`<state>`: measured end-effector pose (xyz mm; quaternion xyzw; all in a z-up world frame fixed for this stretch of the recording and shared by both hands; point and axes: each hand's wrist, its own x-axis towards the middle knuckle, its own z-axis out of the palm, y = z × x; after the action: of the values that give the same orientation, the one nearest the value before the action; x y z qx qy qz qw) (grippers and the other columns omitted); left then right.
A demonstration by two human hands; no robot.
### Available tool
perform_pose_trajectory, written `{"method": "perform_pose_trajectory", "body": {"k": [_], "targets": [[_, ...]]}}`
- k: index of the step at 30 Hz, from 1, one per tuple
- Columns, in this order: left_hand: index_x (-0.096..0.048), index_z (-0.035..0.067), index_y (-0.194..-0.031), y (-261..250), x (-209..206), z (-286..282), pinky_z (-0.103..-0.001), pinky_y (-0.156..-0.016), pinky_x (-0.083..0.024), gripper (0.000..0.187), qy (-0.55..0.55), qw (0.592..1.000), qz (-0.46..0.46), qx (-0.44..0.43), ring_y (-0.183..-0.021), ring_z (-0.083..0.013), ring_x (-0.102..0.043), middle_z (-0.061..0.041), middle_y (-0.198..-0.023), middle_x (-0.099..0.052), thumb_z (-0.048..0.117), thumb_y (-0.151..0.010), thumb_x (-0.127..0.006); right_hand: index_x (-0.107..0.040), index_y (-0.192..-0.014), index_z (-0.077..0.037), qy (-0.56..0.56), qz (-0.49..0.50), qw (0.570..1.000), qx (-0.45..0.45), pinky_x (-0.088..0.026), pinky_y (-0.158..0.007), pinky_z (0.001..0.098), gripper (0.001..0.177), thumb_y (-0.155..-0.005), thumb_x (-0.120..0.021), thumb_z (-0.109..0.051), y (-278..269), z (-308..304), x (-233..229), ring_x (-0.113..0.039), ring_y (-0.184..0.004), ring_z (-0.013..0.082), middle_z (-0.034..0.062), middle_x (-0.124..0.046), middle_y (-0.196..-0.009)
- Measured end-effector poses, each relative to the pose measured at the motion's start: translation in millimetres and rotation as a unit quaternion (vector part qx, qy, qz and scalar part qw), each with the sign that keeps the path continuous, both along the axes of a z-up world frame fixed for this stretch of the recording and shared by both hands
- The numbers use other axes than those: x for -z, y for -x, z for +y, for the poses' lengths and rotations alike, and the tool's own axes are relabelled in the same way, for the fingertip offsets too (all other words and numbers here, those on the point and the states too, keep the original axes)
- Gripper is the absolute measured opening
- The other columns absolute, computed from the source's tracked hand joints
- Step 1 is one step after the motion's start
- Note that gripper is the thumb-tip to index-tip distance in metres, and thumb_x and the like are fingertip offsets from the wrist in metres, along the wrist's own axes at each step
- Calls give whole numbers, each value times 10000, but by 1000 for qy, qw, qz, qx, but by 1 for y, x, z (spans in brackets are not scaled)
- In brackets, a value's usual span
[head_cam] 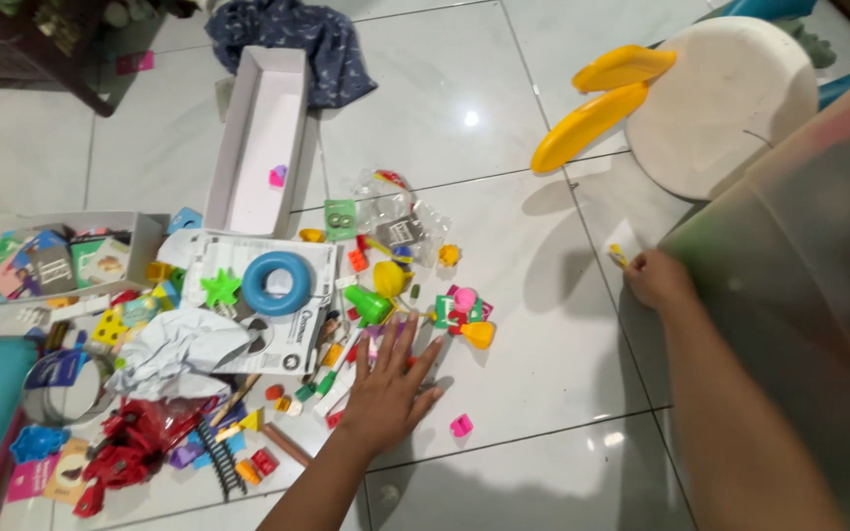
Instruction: Picking up various toys and blocks from the floor and organizing them into containers and a laundry basket.
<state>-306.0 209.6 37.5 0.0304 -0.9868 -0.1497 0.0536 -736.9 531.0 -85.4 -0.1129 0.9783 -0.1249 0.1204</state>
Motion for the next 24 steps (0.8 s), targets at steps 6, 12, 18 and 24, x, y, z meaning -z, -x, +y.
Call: {"method": "perform_pose_trajectory", "body": {"k": [6,12,18,24], "targets": [[-339,234,-1567,-4,-7,-9,-635,-1170,-60,741,-13,1000,-11,-19,-1541,-388,-86,-192,-1671,-117,460,-921,-623,-733,-987,-85,34,-16,999,35,-574,-770,448,266,-860,-793,-312,-125,-34,-54,-734,-839,283,125,-777,-928],[-380,216,-1550,-16,-10,-17,-647,-1174,-64,736,-29,997,-26,-59,-1535,-388,-87,-178,-1661,-134,458,-913,-656,-660,-1065,-81,358,6,911,-205,-561,-806,403,322,-789,-806,-157,-249,-136,-112,-689,-993,252,112,-685,-1092],[-477,193,-1472,-29,-29,-22,-676,-1159,-69,659,-67,994,-41,-72,-1546,-380,-78,-178,-1661,-155,385,-881,-698,-687,-1058,-124,272,156,886,-342,-543,-948,402,299,-777,-746,-42,-263,-159,-80,-658,-1076,324,88,-696,-1101],[-725,146,-1137,-40,-26,-32,-654,-1181,-118,286,-79,995,2,-68,-1540,-374,-198,-137,-1518,-456,326,-919,-684,-700,-1149,-89,286,92,930,-213,-538,-883,405,364,-800,-798,-124,-226,-185,-107,-666,-1017,315,142,-661,-1088]]}}
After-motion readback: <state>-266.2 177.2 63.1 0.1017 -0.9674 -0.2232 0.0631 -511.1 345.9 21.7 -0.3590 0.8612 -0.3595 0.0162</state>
